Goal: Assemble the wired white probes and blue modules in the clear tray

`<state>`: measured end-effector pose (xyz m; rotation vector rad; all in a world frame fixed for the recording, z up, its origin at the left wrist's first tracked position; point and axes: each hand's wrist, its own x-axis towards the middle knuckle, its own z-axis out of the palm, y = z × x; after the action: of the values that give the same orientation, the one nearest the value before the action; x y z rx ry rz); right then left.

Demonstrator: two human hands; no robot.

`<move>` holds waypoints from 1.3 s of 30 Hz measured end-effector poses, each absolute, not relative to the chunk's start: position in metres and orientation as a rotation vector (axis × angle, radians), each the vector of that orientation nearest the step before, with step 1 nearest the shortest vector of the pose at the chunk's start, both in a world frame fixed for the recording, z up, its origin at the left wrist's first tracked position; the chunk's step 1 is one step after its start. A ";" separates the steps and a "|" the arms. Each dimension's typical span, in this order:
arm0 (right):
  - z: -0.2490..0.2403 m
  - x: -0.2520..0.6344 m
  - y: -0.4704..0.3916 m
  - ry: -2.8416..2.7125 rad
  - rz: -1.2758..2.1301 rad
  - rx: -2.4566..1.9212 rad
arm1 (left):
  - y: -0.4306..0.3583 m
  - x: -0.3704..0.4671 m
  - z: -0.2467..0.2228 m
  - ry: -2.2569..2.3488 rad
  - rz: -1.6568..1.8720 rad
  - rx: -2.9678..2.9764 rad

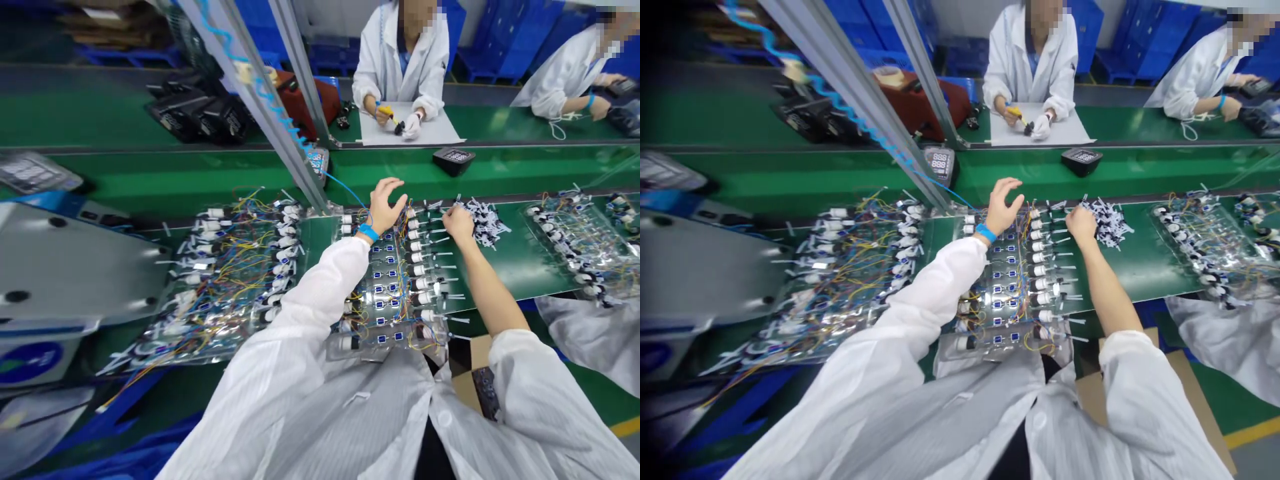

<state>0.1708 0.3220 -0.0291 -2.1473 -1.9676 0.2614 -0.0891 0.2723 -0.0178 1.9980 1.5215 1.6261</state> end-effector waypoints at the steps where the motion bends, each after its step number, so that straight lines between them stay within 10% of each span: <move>1: -0.024 0.176 0.319 -1.930 0.260 -2.115 | 0.261 -0.093 -0.005 1.532 1.681 1.967; 8: 0.039 0.209 0.230 -1.655 0.293 -1.573 | 0.099 -0.130 0.063 1.560 1.322 1.961; 18: 0.058 0.116 0.001 -2.191 1.846 -0.844 | -0.113 -0.118 0.008 1.480 1.167 2.032; 33: 0.034 0.082 -0.036 -1.913 2.307 -0.556 | -0.157 -0.116 -0.034 1.571 1.415 1.755; 39: 0.000 0.059 -0.041 -1.909 1.719 -0.730 | -0.153 -0.103 -0.031 1.832 1.295 1.620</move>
<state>0.0595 -0.0406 0.0001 -0.7296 -1.9086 1.7185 -0.1031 -0.1526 -0.0309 1.6197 1.8324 1.2954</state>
